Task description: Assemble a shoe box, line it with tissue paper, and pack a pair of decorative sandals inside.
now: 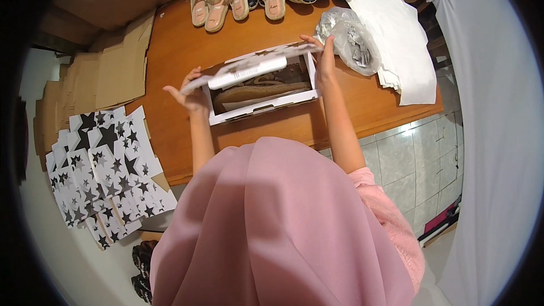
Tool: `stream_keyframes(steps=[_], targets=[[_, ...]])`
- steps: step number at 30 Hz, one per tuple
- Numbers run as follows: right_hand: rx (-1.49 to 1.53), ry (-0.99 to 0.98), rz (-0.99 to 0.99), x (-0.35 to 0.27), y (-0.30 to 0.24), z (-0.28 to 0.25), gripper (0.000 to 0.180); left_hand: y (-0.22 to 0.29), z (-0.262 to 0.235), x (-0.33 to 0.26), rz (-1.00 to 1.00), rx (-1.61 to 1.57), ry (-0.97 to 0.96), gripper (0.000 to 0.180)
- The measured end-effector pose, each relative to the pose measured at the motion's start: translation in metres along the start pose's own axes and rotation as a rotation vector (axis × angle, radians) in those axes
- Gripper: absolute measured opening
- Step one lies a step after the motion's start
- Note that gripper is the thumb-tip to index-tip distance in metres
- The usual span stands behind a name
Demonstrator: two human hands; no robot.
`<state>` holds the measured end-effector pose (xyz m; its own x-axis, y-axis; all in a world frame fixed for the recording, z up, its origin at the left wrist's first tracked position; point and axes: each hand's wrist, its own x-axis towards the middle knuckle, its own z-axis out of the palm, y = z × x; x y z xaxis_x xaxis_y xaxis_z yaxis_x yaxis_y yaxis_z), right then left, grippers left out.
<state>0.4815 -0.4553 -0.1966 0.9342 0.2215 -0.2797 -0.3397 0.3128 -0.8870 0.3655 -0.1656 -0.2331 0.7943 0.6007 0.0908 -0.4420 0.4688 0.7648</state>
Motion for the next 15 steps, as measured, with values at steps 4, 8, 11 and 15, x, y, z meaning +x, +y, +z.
stream_keyframes(steps=[4, 8, 11, 15], targets=[[0.041, -0.156, 0.02, 0.007, 0.011, -0.024, 0.043, 0.008, -0.027, -0.002, -0.081, 0.489, -0.264, 0.028], [-0.097, -0.203, -0.031, 0.001, 0.014, -0.033, 0.046, 0.023, -0.003, -0.024, -0.045, 0.915, -0.389, 0.028], [-0.389, -0.217, -0.237, -0.003, 0.026, -0.039, 0.042, 0.03, 0.017, -0.041, 0.073, 1.443, -0.498, 0.042], [-1.138, -0.104, -0.603, -0.028, 0.018, -0.025, 0.039, 0.028, 0.035, -0.07, 0.188, 1.858, -0.641, 0.079]])
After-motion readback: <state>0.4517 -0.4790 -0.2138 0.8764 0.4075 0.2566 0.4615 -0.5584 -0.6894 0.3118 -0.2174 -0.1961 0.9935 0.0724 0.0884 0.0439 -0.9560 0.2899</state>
